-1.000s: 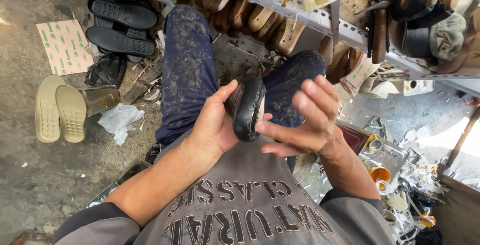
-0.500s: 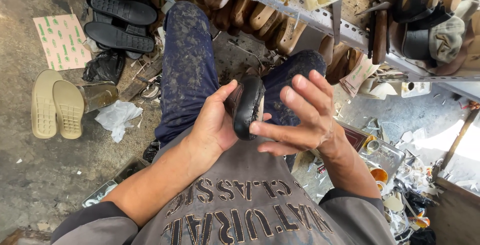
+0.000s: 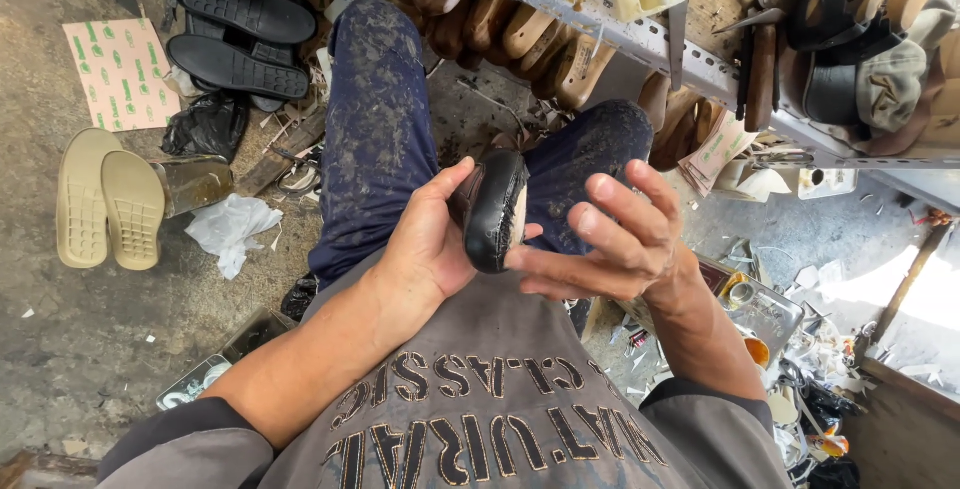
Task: Applying adhesive to the edges of shoe soles using a manual applicator in a workshop environment.
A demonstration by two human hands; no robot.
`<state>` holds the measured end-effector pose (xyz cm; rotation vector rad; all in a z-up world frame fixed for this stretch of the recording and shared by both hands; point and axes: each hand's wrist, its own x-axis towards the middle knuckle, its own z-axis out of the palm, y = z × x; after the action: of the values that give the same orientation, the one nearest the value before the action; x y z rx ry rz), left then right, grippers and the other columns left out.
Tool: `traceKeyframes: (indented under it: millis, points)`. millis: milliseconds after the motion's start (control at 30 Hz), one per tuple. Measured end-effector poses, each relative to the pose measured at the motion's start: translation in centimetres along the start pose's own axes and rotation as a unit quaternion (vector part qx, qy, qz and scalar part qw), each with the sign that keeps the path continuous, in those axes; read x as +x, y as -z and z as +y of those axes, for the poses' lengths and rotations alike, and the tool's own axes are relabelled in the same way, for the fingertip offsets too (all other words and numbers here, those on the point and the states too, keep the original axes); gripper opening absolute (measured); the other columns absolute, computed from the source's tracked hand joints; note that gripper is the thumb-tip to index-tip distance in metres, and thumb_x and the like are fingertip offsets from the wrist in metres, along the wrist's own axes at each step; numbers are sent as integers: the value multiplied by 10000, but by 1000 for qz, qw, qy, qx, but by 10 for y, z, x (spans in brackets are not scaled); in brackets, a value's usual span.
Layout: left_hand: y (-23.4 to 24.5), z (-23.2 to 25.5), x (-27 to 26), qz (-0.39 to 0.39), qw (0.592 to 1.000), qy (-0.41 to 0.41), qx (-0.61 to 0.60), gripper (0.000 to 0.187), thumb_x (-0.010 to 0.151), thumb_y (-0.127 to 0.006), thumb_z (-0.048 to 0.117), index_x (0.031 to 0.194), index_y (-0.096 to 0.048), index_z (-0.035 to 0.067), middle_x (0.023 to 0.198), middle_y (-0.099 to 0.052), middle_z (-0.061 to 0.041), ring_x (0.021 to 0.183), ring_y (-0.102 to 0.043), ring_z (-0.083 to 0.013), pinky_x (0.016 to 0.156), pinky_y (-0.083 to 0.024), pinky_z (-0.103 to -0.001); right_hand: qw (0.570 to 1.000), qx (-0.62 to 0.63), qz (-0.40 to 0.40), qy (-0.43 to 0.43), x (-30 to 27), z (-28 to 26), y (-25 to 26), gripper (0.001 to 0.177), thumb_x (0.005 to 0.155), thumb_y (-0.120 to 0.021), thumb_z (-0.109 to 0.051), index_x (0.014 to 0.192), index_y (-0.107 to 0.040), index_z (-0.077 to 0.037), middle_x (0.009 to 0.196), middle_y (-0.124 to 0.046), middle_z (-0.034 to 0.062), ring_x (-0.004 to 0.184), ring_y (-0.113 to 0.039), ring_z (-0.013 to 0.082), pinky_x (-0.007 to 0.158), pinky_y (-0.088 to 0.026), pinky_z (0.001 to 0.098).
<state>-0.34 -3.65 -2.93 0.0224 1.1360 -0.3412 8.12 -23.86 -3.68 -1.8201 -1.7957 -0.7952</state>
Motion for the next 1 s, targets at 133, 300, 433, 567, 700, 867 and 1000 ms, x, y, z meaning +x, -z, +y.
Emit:
traceKeyframes:
  millis: [133,300,433,567,700,867,1000]
  points:
    - [1,1,1,23,999,23,1,443,921,-622,353,1227,-648,34,1205,-692,-161,1094,-648,-372,1025,-502,-655,999,16,4,-33,14,2,4,374,1090,-599,-679,1317,-729,-412,1611,-327,127,1423,-446,329,1224,-359,513]
    - [5,-1,4,-14,1000,-4,5,361,965,-613,331,1157,-659,29,1088,-687,-155,986,-649,-330,958,-538,-676,999,21,-38,-11,7,-1,3,385,1117,-628,-670,1434,-646,-452,1606,-333,119,1426,-453,325,1230,-341,536]
    - [6,1,5,-8,1000,1,-9,366,960,-611,325,1183,-658,39,1154,-694,-147,1048,-653,-326,964,-525,-688,1000,11,-21,4,4,1,2,362,1113,-628,-640,1399,-680,-424,1578,-371,119,1395,-477,317,1203,-371,523]
    - [6,1,7,-9,1000,8,-6,385,968,-586,337,1212,-652,47,1194,-694,-148,1106,-651,-315,998,-501,-673,1000,2,-5,-14,14,2,4,376,1112,-587,-672,1363,-708,-419,1608,-333,117,1411,-457,319,1219,-366,504]
    - [10,0,10,-17,1000,-4,-4,357,978,-594,327,1166,-652,29,1111,-685,-159,1043,-649,-331,986,-513,-707,999,16,-36,-1,10,-3,0,360,1126,-627,-637,1442,-636,-465,1596,-348,117,1413,-470,326,1209,-375,528]
    - [11,1,13,-17,1000,3,-18,374,980,-577,331,1190,-659,32,1179,-697,-159,1086,-650,-335,978,-513,-672,1000,-9,-16,8,6,1,2,361,1117,-629,-641,1390,-693,-412,1577,-374,112,1387,-479,303,1199,-381,507]
    - [5,3,8,-1,1000,8,-16,429,952,-591,341,1240,-626,25,1242,-673,-186,1153,-633,-366,1013,-478,-710,1000,19,3,-17,17,2,3,383,1084,-638,-682,1333,-720,-404,1586,-345,143,1395,-476,336,1209,-381,505]
